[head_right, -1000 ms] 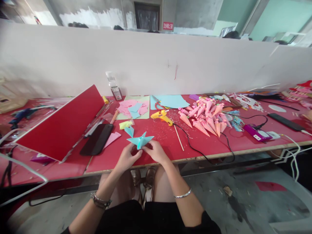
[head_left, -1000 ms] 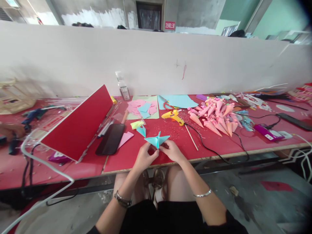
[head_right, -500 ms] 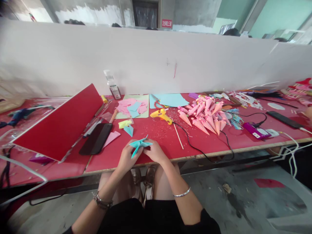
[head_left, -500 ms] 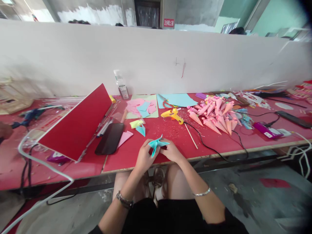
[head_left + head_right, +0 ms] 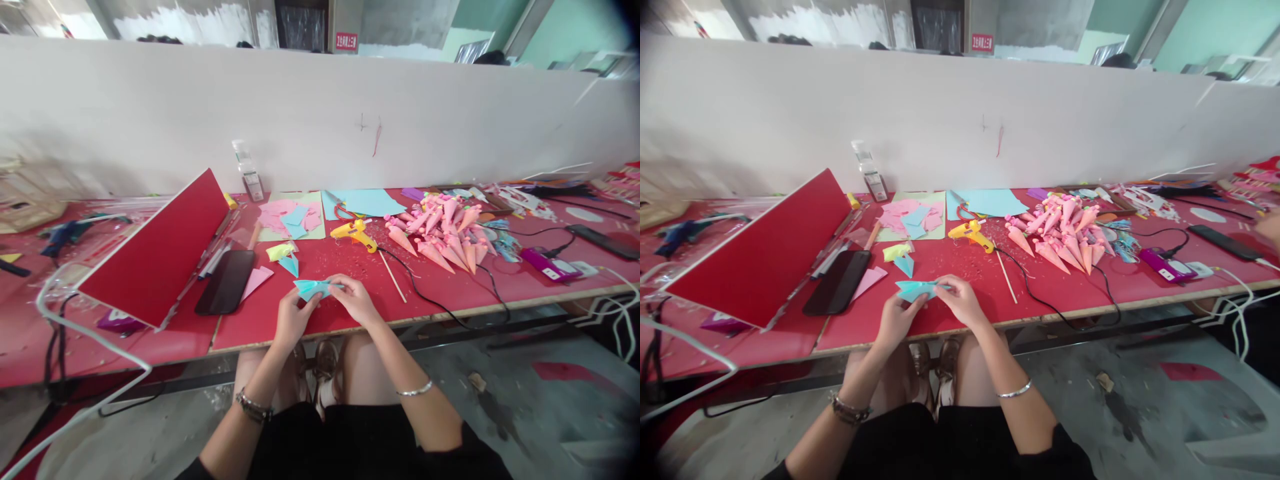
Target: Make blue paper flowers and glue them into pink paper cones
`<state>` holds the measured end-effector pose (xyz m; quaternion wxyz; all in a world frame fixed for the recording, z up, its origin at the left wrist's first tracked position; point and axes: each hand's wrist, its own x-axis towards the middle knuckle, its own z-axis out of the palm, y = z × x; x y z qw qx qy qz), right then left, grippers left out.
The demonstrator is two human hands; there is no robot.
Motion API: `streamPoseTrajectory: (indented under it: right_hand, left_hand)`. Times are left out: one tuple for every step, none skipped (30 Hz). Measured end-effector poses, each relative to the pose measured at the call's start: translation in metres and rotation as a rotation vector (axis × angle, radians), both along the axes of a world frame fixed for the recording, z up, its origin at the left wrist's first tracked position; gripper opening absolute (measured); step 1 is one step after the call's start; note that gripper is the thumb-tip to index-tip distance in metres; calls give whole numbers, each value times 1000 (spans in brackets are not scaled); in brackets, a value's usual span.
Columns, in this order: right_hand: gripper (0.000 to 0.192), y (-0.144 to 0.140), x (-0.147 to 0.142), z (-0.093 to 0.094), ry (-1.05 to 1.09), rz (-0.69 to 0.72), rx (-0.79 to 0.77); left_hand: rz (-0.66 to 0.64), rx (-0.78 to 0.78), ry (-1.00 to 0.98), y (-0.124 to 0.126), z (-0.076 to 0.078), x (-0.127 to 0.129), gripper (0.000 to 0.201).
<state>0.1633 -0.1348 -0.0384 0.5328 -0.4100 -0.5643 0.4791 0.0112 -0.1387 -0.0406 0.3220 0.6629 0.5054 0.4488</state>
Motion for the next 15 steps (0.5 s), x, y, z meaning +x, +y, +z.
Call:
streamPoseTrajectory:
  right_hand:
    - [17,1,1,-1,8,-11,-18]
    - [18,1,1,-1,7,-9,-36]
    - [18,1,2,-2,2,-2,-50]
    - [18,1,3,-2,-4,7,-61]
    - [18,1,3,-2,-4,19,-67]
    - [18,1,3,-2,2,35,-69]
    - [18,1,3,-2,13,52,-67]
    - [18,0,3,-2,23,72,-64]
    - [19,0,3,-1,29,91,-58]
    - [19,0,3,-1,28,108,-52]
    - [20,0,3,-1,24,120,-48]
    - [20,-1,3,0,21,127,-49]
    - [21,-1,3,0,23,131,-55]
    - [21,-1,2,0,27,134,-65]
    - [21,-1,2,0,36,135,-77]
  left_hand:
    - [-6,-14,-6,0,0,0,24]
    - [-15,-25,-14,0,1,0,24]
    - [-28,-35,-26,0,2,0,25]
    - [-42,-45,-42,-1,4,0,26]
    - [-54,-55,-60,-1,5,0,29]
    - [-62,-67,-77,-2,7,0,31]
    - [-65,-80,-90,-3,8,0,33]
    - [-62,-91,-97,-3,9,0,34]
    - [-55,-101,-100,-4,10,0,35]
    - [-47,-108,-100,-4,11,0,34]
    - [-39,-113,-98,-4,12,0,34]
    - [-34,-116,-95,-4,12,0,33]
    - [-30,-117,-92,-4,12,1,33]
    - [-28,-117,-89,-4,11,1,33]
    - [-26,-117,-86,-4,11,1,33]
